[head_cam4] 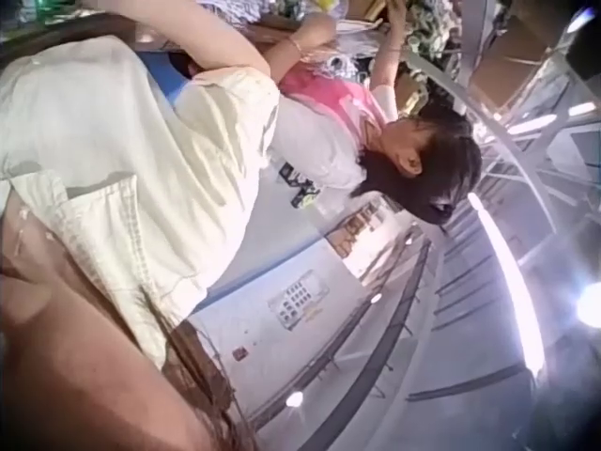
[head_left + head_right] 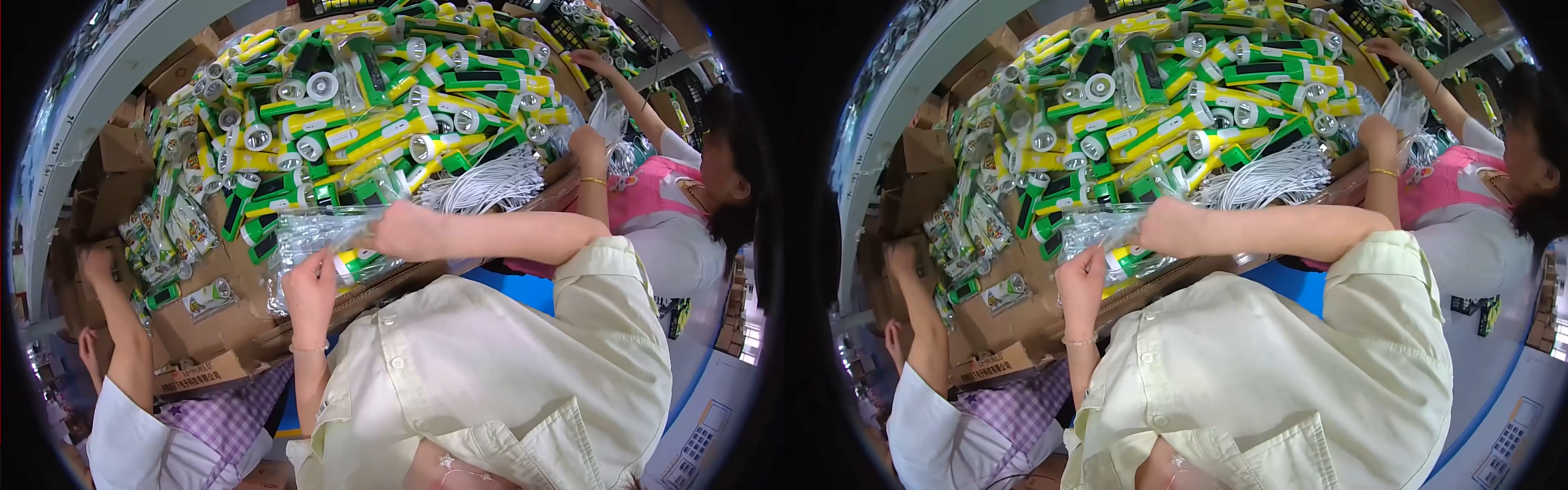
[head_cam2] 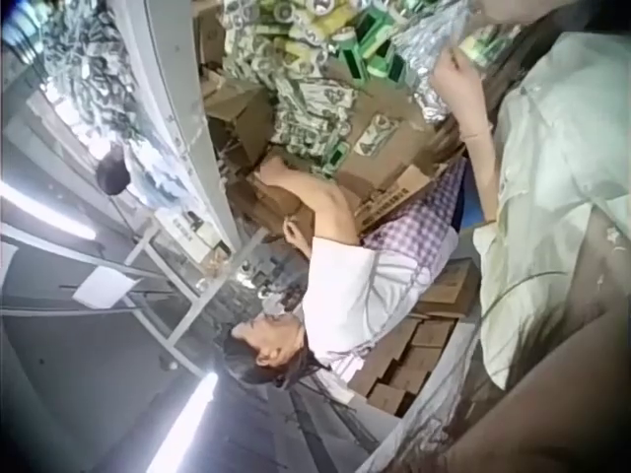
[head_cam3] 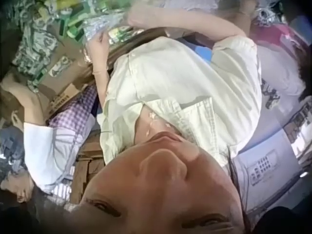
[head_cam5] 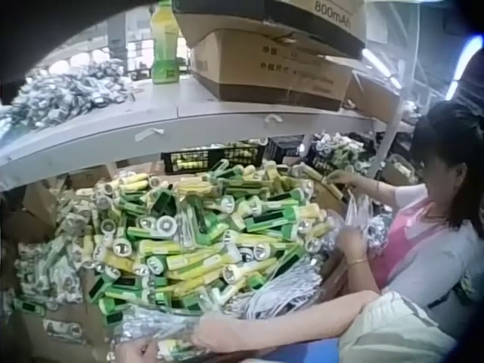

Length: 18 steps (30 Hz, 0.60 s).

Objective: Packaging flashlights into plastic bags and boxes at an assembly line.

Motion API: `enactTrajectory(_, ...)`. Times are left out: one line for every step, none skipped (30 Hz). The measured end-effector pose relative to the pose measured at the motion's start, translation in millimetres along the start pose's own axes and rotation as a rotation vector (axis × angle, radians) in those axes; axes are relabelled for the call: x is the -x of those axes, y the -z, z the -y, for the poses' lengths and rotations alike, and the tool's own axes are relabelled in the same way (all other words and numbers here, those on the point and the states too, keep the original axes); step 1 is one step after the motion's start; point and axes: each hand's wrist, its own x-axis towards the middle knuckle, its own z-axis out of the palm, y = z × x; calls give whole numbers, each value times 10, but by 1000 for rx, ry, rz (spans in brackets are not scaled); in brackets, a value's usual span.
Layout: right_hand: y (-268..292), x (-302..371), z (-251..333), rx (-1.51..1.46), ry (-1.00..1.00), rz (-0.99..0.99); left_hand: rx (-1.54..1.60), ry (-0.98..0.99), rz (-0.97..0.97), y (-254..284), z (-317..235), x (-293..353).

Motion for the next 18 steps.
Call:
enactTrajectory(62,121,-140,-234,100,-155,2,9,-4,-6,79,-2)
enactTrajectory(161,235,-307,-344,19,-181,63,18,-25,-32,145,-13)
enactTrajectory(247,347,-484,-459,-60,-205,121,31,-46,-39,185,9)
enactTrajectory(274,438,-723,-306,-185,-77,118,76,-26,-34,194,24)
enactTrajectory(289,544,-951,-149,-313,49,117,83,-23,-36,199,25)
enactTrajectory(164,700,-1125,-196,-278,-12,123,90,-21,-40,188,7)
enactTrajectory(-21,831,-1243,-242,-247,-76,129,94,-18,-55,183,-19)
enactTrajectory(-124,890,-1302,-242,-252,-75,130,91,-15,-75,194,-48)
enactTrajectory(-210,906,-1336,-242,-246,-12,134,76,-26,-78,221,-44)
enactTrajectory(-248,927,-1354,-241,-241,51,137,61,-37,-76,232,-43)
enactTrajectory(-220,936,-1338,-247,-228,52,131,73,-43,-67,236,-34)
enactTrajectory(-117,930,-1303,-233,-220,-17,124,59,-29,-60,250,-42)
enactTrajectory(12,926,-1280,-219,-214,-88,117,43,-14,-56,257,-59)
enactTrajectory(162,948,-1256,-222,-234,-141,107,53,-10,-63,265,-83)
enactTrajectory(354,961,-1245,-226,-251,-194,97,61,-12,-71,277,-90)
enactTrajectory(624,850,-1176,-362,-233,-301,84,61,-34,-78,337,-84)
enactTrajectory(858,766,-1004,-493,-224,-412,71,47,-55,-83,376,-62)
enactTrajectory(966,684,-825,-499,-214,-407,73,64,-57,-91,390,-53)
